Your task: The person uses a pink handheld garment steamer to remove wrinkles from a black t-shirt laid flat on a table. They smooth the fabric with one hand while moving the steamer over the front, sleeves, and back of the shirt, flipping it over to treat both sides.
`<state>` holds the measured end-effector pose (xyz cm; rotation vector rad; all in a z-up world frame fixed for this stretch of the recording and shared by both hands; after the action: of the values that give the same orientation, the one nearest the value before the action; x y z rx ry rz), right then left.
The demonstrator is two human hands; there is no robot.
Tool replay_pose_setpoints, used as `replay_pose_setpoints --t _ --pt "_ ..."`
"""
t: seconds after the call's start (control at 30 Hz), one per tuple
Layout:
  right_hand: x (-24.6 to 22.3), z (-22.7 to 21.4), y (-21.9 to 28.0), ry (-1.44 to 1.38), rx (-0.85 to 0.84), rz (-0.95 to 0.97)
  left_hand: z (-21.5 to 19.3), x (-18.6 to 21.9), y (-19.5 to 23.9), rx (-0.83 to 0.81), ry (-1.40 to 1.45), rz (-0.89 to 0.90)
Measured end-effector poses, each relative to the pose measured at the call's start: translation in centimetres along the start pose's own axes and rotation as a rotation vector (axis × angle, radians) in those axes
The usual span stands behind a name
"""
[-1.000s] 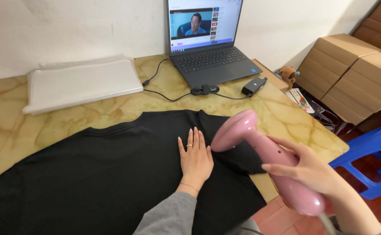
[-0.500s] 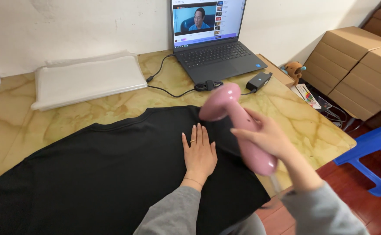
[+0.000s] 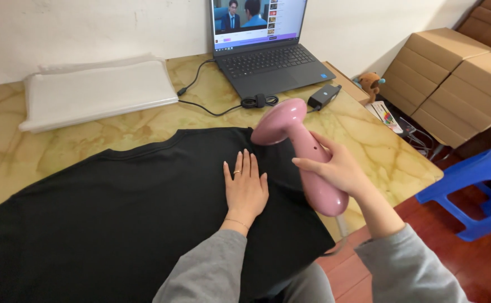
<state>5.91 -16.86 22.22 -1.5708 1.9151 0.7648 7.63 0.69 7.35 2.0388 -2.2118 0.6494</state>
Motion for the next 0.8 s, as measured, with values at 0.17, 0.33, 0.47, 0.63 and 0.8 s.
replay_pose_setpoints --t 0.17,0.33,0.47,0.63,0.8 --pt "1.1 -4.9 4.0 0.095 -0.045 0.092 2.0 -0.8 -0.4 0.136 -0.071 0.037" --pt "5.6 -9.8 7.7 0.119 -0.023 0.104 2.7 -0.9 -0.7 0.166 -0.12 0.041" --pt "7.6 -11.9 10.2 0.131 0.086 0.289 2.2 -0.5 -0.5 0.225 -0.138 0.063" --pt "4.5 -9.7 9.4 0.112 0.067 0.228 2.0 -0.6 -0.3 0.261 -0.115 0.071" --pt "1.9 -3.6 4.6 0.156 -0.052 0.049 1.3 -0.5 0.0 0.38 -0.168 0.122"
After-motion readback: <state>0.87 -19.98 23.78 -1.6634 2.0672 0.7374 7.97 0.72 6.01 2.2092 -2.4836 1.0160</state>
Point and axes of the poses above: each hand's wrist, its own y-axis away from the middle knuckle, its own z-axis out of the palm, x = y × z, the point moved 10 cm from there along -y, towards the middle knuckle, and after that the axes turned 4 degrees about x, right-handed, at the moved point
